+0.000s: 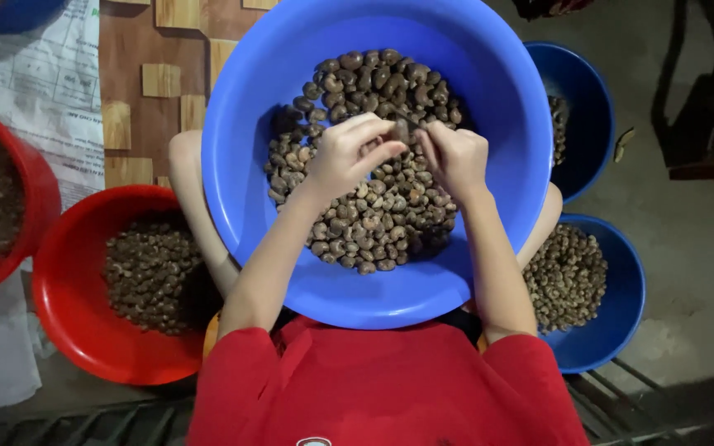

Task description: A person sits on the floor and uses a small knife to manually peel or split nuts from a large blue bowl, placing them into surrounding containers.

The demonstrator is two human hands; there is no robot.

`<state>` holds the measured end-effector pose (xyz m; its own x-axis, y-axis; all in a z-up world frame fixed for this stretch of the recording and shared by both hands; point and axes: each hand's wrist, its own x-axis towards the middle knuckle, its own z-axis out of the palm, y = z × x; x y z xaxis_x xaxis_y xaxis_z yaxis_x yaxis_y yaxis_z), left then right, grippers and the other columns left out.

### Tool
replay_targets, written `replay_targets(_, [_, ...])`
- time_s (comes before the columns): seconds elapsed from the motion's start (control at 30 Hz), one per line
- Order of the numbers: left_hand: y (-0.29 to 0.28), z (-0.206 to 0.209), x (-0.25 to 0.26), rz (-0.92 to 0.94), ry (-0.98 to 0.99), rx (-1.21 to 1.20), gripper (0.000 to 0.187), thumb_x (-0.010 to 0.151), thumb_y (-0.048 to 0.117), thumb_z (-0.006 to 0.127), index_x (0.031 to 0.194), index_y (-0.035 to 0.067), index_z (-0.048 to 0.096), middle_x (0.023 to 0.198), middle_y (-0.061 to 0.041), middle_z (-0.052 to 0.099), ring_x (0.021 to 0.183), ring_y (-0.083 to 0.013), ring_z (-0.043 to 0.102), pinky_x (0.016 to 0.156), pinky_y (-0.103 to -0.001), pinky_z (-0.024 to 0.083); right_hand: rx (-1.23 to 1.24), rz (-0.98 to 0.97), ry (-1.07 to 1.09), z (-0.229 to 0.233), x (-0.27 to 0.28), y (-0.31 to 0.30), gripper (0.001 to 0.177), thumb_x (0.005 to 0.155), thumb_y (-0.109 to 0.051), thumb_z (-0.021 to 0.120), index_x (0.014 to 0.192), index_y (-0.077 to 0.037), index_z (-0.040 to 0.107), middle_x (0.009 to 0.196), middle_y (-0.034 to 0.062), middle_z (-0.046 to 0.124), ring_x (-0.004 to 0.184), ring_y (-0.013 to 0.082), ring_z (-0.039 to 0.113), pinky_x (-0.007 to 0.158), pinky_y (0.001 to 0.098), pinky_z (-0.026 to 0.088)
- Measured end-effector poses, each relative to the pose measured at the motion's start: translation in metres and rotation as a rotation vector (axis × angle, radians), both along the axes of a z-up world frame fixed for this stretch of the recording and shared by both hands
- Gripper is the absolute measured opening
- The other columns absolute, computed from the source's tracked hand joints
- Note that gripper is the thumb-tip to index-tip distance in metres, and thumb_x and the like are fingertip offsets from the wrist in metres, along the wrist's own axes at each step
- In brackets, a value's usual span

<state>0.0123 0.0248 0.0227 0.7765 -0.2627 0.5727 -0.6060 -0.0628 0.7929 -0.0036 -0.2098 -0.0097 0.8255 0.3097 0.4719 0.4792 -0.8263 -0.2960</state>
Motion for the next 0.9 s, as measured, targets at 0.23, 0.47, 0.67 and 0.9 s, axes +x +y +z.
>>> replay_targets(0.23, [-0.025, 0.004, -0.007, 0.281, -0.343, 0.381, 0.013, 0.095, 0.025, 0.074, 0.100, 0.013, 0.070, 0.078, 0.002, 0.060, 0.070, -0.0167, 0.063, 0.056, -0.026, 0.054, 1.196, 0.126, 0.543, -0.019, -0.008, 0.025, 0.025, 0.097, -0.013, 0.070, 0.114, -0.002, 0.055, 0.072, 0.0083, 0.068, 0.060, 0.0183, 0.072, 0.053, 0.0263, 0.057])
replay_targets(0.47, [-0.018, -0.013, 0.011, 0.122, -0.068, 0.379, 0.038, 0.097, 0.040, 0.075, 0.117, 0.010, 0.065, 0.086, -0.002, 0.061, 0.074, -0.0174, 0.062, 0.064, -0.029, 0.055, 1.386, -0.180, -0.010, 0.055, -0.009, -0.042, 0.027, 0.097, -0.020, 0.082, 0.117, -0.014, 0.066, 0.083, 0.0036, 0.066, 0.053, 0.0106, 0.054, 0.044, 0.0251, 0.044])
replay_targets(0.67, [-0.004, -0.075, 0.019, 0.125, 0.050, 1.068, 0.020, 0.097, 0.029, 0.069, 0.097, 0.008, 0.070, 0.091, -0.009, 0.073, 0.075, -0.0265, 0.069, 0.065, -0.039, 0.055, 1.729, -0.282, -0.290, 0.093, -0.051, -0.072, 0.063, 0.086, -0.052, 0.067, 0.120, 0.000, 0.067, 0.072, -0.0003, 0.047, 0.045, 0.0045, 0.024, 0.049, 0.0248, 0.031])
replay_targets(0.9, [-0.012, -0.140, 0.012, 0.068, 0.097, 1.341, 0.009, 0.082, 0.011, 0.067, 0.083, 0.008, 0.076, 0.084, -0.014, 0.073, 0.071, -0.0332, 0.066, 0.071, -0.047, 0.046, 2.018, 1.993, 0.571, 0.223, -0.113, 0.069, 0.017, 0.108, 0.010, 0.048, 0.124, 0.009, 0.042, 0.064, 0.0056, 0.059, 0.048, 0.0248, 0.057, 0.075, 0.0603, 0.059])
